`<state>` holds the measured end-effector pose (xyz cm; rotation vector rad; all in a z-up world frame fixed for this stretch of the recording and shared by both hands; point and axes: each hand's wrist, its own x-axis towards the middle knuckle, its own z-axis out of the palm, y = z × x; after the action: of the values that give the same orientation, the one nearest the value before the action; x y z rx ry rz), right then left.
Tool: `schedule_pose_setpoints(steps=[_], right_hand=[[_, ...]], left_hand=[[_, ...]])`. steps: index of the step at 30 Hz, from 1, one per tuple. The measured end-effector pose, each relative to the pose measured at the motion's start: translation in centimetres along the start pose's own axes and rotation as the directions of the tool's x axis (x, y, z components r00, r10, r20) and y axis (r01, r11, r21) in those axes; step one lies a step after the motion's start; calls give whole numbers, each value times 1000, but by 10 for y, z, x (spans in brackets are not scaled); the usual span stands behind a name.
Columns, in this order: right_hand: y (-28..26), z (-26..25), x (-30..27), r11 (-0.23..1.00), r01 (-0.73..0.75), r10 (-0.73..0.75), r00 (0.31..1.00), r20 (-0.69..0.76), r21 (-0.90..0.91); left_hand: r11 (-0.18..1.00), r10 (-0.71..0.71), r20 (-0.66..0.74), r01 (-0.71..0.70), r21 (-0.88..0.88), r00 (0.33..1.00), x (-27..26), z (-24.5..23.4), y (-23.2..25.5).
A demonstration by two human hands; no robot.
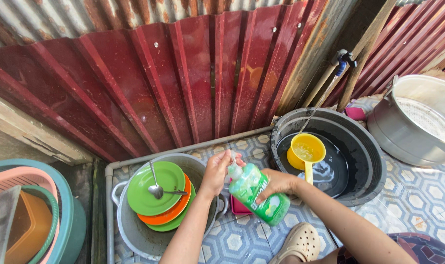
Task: The person washes plates, bowls, and a pan by hand, using a bottle of dish soap and rinsing them with water from a tap and a yellow ladle.
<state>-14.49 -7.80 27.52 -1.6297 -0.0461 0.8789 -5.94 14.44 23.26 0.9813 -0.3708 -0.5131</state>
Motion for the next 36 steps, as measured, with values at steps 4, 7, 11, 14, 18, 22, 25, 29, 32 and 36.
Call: schedule_pose_setpoints(steps=[4, 7, 11, 14, 18, 22, 25, 29, 32, 36], right_hand=[[-19, -25, -13, 972, -129, 94, 980, -175, -197], [-33, -33, -22, 698, -362, 106, 906, -411, -618], [-27, -33, -26, 77, -573, 46, 819, -571, -816], [-9, -41, -20, -23, -545, 7, 838, -546, -838], [14, -46, -6, -113, -541, -49, 841, -539, -834], [21, -49, 7, -211, -494, -153, 869, -470, -844], [19, -49, 14, -241, -473, -189, 879, -437, -847], [16, -47, 23, -296, -469, -189, 883, -430, -832], [16, -45, 27, -297, -459, -218, 887, -408, -838], [17, -44, 30, -298, -449, -217, 891, -398, -843]], left_hand=[[983, -140, -241, 165, 85, 960, 5, -23, -15], [956, -162, -333, 231, 181, 929, 4, -39, -33], [868, -44, -347, 208, 451, 937, 1, -53, -62], [835, 7, -324, 173, 522, 946, -4, -58, -73], [806, 34, -297, 150, 573, 954, -6, -55, -68], [807, 35, -290, 144, 573, 956, -8, -47, -57], [790, 33, -294, 155, 593, 955, -10, -42, -50], [788, 14, -302, 176, 591, 953, -13, -41, -46], [791, 20, -304, 171, 588, 952, -14, -44, -45], [783, 8, -316, 191, 591, 949, -16, -48, -44]])
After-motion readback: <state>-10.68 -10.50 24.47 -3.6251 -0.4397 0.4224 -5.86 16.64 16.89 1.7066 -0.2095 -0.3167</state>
